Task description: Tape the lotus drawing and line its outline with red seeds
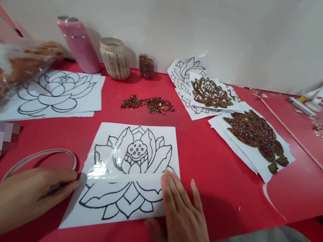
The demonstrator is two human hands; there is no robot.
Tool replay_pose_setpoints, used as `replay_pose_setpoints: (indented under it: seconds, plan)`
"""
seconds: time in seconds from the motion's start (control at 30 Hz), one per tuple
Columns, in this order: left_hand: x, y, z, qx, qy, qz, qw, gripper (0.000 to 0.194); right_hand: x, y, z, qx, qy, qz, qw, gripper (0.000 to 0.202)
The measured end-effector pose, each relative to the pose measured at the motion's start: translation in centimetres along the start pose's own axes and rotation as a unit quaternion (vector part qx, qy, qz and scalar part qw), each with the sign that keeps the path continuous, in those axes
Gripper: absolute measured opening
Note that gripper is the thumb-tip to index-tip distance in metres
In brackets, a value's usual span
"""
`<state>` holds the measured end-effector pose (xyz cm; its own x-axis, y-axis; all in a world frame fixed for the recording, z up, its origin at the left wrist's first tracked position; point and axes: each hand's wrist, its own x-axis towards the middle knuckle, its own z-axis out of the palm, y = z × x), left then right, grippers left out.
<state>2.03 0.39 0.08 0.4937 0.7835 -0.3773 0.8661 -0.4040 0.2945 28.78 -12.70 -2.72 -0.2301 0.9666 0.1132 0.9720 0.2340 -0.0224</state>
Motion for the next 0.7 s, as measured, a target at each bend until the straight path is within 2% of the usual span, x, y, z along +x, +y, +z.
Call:
replay_pose_setpoints:
  seconds: [0.1, 0.2, 0.37, 0.43, 0.5, 0.6, 0.7]
  plan:
    - [-0.1, 0.3, -0.3, 0.02, -0.036, -0.009, 0.999, 0.031, -0.7, 0.8, 0.1, -0.028, 0.008, 0.036, 0.999, 0.068]
    - [-0.1, 0.5, -0.5, 0.032, -0.036, -0.002, 0.999, 0.031, 0.1, -0.1, -0.3, -0.028, 0.04, 0.042, 0.998, 0.067]
    - [-0.2, 0.5, -0.4, 0.04, -0.019, 0.004, 0.999, 0.029, 4.5, -5.3, 0.2, 0.062, 0.078, -0.126, 0.987, 0.065]
    - [-0.2, 0.5, -0.4, 0.041, -0.016, 0.002, 0.999, 0.028, 6.0, -7.2, 0.7, 0.094, 0.087, -0.155, 0.98, 0.061]
    - [-0.3, 0.6, -0.4, 0.041, -0.017, 0.001, 0.999, 0.026, 6.8, -8.2, 1.1, 0.106, 0.089, -0.168, 0.976, 0.06]
    - [-0.3, 0.7, -0.4, 0.034, -0.015, 0.001, 0.999, 0.026, 6.1, -7.1, 1.1, 0.075, 0.068, -0.179, 0.979, 0.062]
    - [-0.4, 0.7, -0.4, 0.03, -0.015, -0.002, 0.999, 0.028, 3.5, -3.8, 1.1, 0.017, 0.064, -0.146, 0.987, 0.061]
